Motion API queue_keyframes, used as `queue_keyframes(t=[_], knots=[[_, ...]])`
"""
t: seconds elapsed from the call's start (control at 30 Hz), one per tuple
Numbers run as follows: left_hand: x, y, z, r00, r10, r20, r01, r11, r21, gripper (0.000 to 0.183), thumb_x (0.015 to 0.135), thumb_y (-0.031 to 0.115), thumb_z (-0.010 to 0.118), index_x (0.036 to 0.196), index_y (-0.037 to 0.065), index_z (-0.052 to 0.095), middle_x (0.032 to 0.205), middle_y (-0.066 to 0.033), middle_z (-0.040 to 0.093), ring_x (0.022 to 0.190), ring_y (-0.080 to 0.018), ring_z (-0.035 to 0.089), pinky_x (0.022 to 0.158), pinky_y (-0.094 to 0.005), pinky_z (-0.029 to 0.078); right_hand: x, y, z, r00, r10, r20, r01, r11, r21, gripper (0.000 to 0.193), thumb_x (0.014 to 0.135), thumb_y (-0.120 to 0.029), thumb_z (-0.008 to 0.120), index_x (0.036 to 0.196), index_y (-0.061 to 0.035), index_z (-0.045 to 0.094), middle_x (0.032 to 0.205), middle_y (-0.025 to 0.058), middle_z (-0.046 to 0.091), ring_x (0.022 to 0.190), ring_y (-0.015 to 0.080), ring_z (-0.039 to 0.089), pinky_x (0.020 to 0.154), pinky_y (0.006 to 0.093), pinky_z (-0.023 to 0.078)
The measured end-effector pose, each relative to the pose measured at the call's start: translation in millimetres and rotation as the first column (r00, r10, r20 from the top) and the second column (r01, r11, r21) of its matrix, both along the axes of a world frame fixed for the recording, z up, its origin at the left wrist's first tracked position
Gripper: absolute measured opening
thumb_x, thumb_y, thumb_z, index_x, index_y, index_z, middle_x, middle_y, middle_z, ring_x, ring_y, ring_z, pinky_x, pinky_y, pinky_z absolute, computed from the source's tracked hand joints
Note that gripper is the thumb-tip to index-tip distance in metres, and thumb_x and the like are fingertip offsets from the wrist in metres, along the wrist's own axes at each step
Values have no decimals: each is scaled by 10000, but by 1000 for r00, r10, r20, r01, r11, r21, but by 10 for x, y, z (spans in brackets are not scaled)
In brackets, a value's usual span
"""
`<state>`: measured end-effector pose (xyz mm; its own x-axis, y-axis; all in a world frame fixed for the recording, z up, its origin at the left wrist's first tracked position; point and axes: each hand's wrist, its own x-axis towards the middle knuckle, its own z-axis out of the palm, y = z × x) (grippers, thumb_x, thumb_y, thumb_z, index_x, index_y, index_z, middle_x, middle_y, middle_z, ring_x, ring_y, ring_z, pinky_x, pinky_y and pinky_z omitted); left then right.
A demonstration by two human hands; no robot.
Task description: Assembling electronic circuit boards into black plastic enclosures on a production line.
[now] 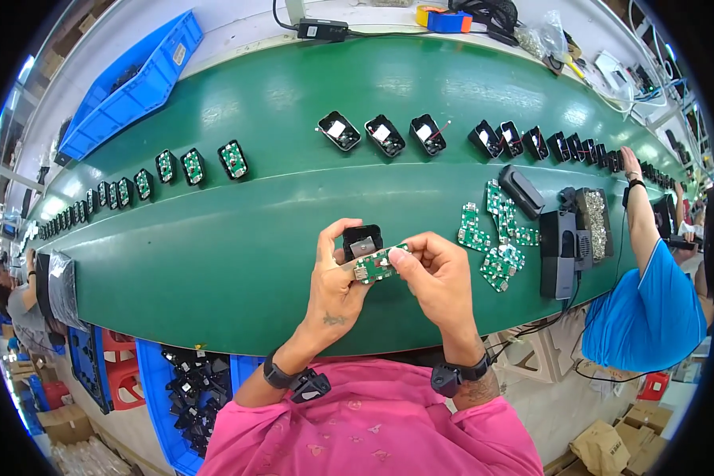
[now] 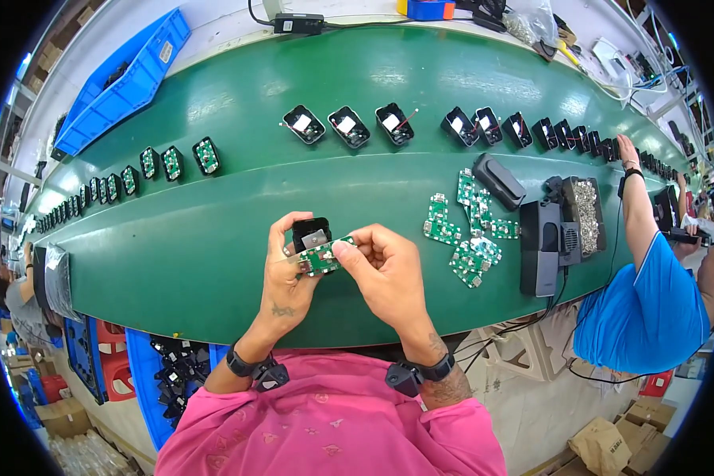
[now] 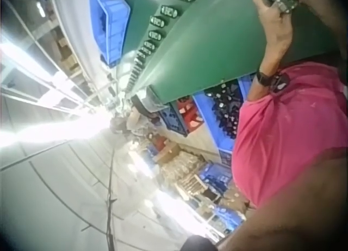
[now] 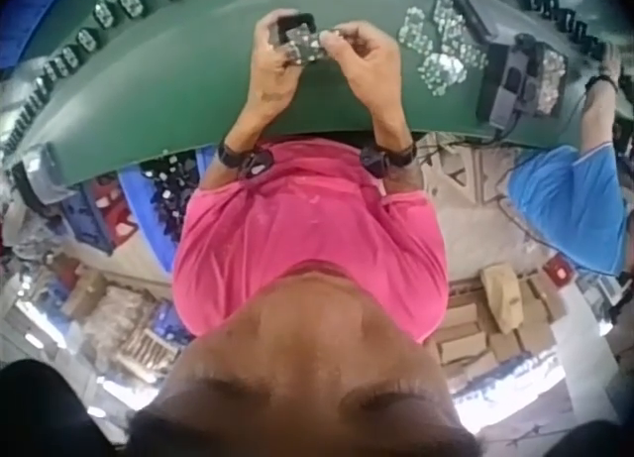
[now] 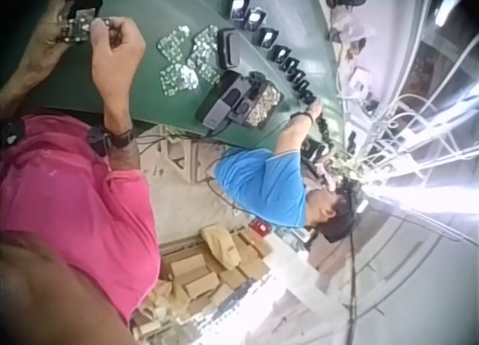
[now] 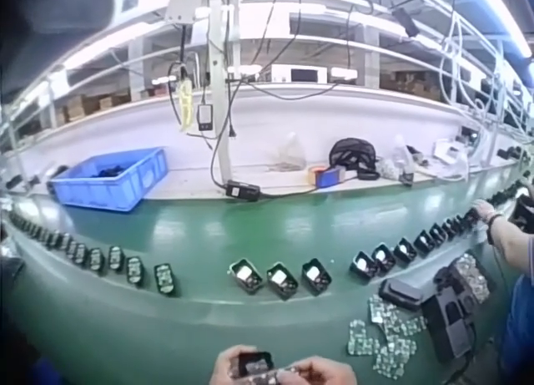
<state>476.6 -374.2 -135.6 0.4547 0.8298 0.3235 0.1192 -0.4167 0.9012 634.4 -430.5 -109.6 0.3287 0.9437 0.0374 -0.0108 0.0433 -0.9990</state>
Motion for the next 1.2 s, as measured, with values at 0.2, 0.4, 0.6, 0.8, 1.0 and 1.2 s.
queue_keyframes(t=[0.2,0.4,0.6,0.8,1.0,1.2], knots=[[20,34,183,992,-126,-13,123,985,-123,679,793,-59,721,1423,54,497,1409,-117,386,1173,-225,566,886,-350,553,-9,-16,-76,993,-36,-112,29,998,-60,142,930,-82,694,995,6,604,747,-13,627,614,-5,500,499,165,352],[-21,61,135,894,-166,416,405,696,-593,746,849,4,712,1489,41,330,1381,-147,471,1136,-175,587,777,-304,609,5,-23,-115,998,-29,51,33,996,-78,151,938,-92,690,1004,-1,589,718,-30,615,623,-7,520,534,158,377],[7,30,147,926,-30,377,310,630,-712,644,901,61,665,1477,45,377,1333,-92,530,1091,-126,591,774,-266,587,9,14,-110,827,-157,539,89,985,150,216,861,-76,735,1056,-12,669,991,82,647,922,130,604,731,260,491],[19,39,123,925,-129,357,335,718,-610,573,891,41,672,1423,16,463,1313,-94,532,1052,-123,596,810,-256,573,22,7,-197,893,-142,428,94,987,130,197,822,-78,753,1011,-27,735,1195,124,591,1140,239,555,910,326,481],[82,-14,47,934,-55,353,286,708,-645,589,880,11,675,1430,16,466,1268,-100,557,1041,-128,590,841,-268,563,-11,6,-223,911,-127,392,56,981,186,124,861,-61,716,975,-50,762,1221,134,590,1170,224,536,857,312,499],[149,-72,129,937,13,350,187,826,-532,598,868,-102,628,1433,-11,453,1276,-132,585,1132,-167,599,914,-289,548,-91,-40,-192,795,-318,516,140,925,354,96,870,-47,712,961,-23,728,1108,121,610,949,219,589,742,310,492]])
